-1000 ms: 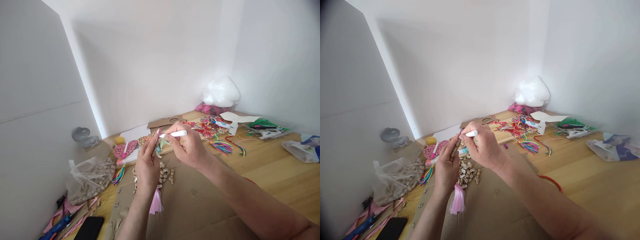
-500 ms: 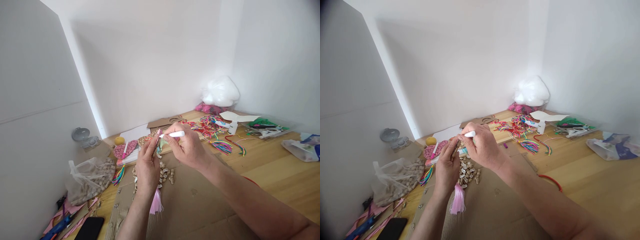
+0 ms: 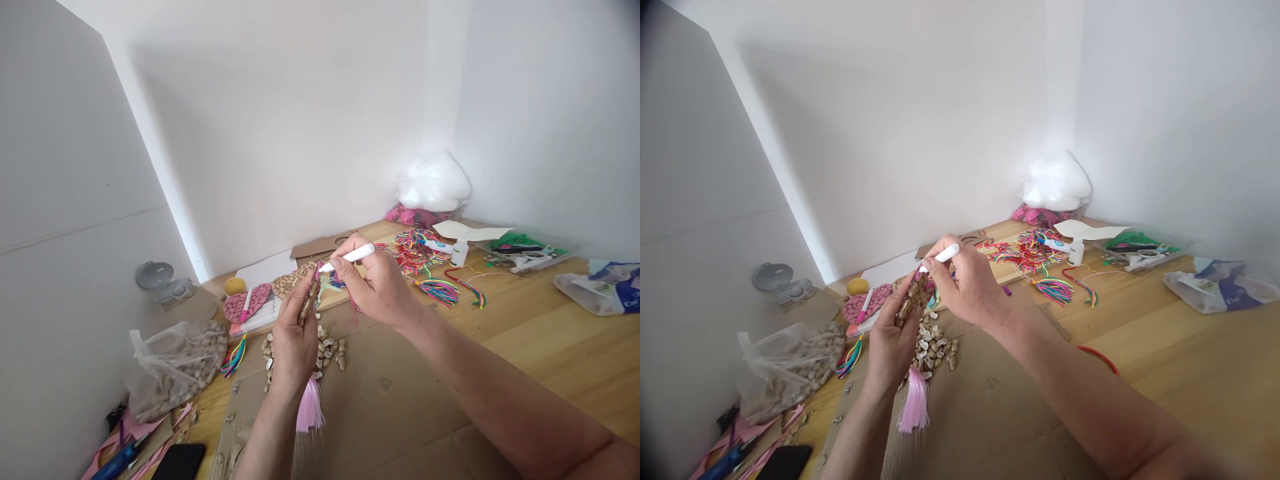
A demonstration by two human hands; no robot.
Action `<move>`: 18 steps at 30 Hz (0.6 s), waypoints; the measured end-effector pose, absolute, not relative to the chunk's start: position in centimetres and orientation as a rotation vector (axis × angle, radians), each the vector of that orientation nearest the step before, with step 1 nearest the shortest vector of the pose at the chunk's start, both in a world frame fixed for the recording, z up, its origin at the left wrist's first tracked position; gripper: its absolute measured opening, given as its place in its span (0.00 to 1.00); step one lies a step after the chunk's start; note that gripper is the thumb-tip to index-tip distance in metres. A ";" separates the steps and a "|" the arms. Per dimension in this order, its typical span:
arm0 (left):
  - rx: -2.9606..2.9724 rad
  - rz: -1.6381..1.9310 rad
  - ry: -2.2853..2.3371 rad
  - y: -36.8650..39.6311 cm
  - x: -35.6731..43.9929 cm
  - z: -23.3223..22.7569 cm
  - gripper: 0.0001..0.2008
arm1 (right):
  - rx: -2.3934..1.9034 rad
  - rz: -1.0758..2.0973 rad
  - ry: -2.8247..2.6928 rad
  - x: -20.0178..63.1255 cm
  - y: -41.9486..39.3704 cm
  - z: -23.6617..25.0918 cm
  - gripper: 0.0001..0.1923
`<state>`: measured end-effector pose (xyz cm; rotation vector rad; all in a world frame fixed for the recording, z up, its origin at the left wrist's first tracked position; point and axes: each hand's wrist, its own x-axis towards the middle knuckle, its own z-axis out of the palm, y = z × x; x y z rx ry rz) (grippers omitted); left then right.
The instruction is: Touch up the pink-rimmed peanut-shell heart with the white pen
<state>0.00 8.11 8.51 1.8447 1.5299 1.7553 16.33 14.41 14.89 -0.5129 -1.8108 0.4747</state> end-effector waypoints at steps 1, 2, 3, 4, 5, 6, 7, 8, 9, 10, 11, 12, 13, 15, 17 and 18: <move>1.848 1.756 1.527 8.1 0.0 8.5 0.26 | -0.512 0.446 -1.810 16.3 14.5 14.9 0.08; 1.854 1.751 1.529 8.2 -0.1 8.5 0.26 | -0.506 0.402 -1.809 16.2 14.5 14.8 0.08; 1.860 1.745 1.533 8.2 -0.1 8.5 0.26 | -0.496 0.344 -1.808 16.1 14.5 14.8 0.08; 1.865 1.738 1.540 8.2 -0.1 8.5 0.26 | -0.484 0.283 -1.809 16.0 14.6 14.7 0.07; 1.867 1.733 1.545 8.2 -0.1 8.5 0.26 | -0.475 0.230 -1.808 16.0 14.6 14.7 0.07; 1.868 1.730 1.545 8.2 -0.1 8.5 0.26 | -0.470 0.196 -1.806 15.9 14.5 14.7 0.08; 1.868 1.731 1.542 8.2 -0.1 8.5 0.26 | -0.469 0.192 -1.804 15.9 14.5 14.7 0.08; 1.867 1.734 1.537 8.2 -0.1 8.5 0.26 | -0.474 0.221 -1.801 16.0 14.5 14.7 0.08; 1.864 1.737 1.529 8.2 -0.1 8.5 0.26 | -0.483 0.278 -1.795 16.0 14.5 14.7 0.08; 1.862 1.738 1.522 8.2 -0.1 8.5 0.26 | -0.494 0.348 -1.787 16.1 14.5 14.8 0.08; 1.862 1.740 1.518 8.2 -0.1 8.5 0.27 | -0.505 0.419 -1.780 16.1 14.6 14.8 0.09; 1.866 1.740 1.520 8.3 -0.1 8.4 0.27 | -0.514 0.479 -1.775 16.2 14.6 14.8 0.09; 1.876 1.738 1.528 8.3 -0.1 8.4 0.27 | -0.523 0.525 -1.772 16.3 14.6 14.8 0.10; 1.908 1.735 1.549 8.3 -0.2 8.3 0.27 | -0.537 0.590 -1.774 16.5 14.7 14.7 0.12; 1.945 1.719 1.565 8.3 -0.2 8.3 0.27 | -0.554 0.632 -1.776 16.6 14.8 14.7 0.13; 1.958 1.710 1.573 8.2 -0.2 8.3 0.27 | -0.560 0.644 -1.776 16.6 14.8 14.7 0.13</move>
